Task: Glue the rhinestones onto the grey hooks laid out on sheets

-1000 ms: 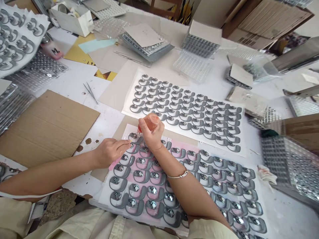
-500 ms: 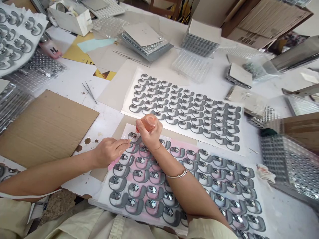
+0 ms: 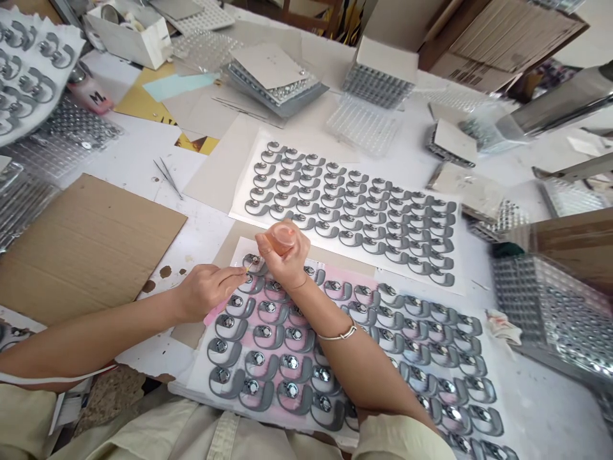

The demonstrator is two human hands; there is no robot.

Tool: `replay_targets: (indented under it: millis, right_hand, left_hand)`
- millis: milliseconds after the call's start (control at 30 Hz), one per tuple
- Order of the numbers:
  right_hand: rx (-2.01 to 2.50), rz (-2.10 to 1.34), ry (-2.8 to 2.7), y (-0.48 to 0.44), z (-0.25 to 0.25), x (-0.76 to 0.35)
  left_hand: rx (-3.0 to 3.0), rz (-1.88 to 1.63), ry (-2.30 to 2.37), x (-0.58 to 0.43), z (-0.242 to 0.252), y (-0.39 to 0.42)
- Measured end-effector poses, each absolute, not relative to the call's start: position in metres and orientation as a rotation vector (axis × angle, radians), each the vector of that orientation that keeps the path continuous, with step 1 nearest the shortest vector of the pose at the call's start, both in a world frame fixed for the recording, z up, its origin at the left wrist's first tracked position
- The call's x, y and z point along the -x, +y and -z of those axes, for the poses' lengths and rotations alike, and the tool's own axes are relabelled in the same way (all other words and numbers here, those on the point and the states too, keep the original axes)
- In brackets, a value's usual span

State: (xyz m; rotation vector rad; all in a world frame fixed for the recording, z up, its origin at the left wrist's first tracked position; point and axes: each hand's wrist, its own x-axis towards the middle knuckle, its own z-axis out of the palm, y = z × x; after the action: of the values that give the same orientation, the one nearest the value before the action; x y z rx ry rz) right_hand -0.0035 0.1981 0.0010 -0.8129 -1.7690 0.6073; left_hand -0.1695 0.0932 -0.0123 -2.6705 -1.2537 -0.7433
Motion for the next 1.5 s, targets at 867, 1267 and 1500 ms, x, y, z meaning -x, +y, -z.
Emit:
replay_targets:
  millis: [867,1267,1500]
  right_hand:
    - [0.656,-0.527,-1.829,0.1946,-0.0064,0.0038]
    - [0.585,-0.583,-1.866,0.1937,-0.0093,0.0041]
    - [0.663,-0.584,-1.877,0.1932,-0.0082,0.0035]
  left_hand:
    - [2.743,0.766,-1.301,0.1744,0.0119,0.0939]
    - [2.757,0.764,-1.343,0.1760,0.0096,0.0951]
    - [2.783,0.791,-1.411,0.1783,0.0085,0.0965]
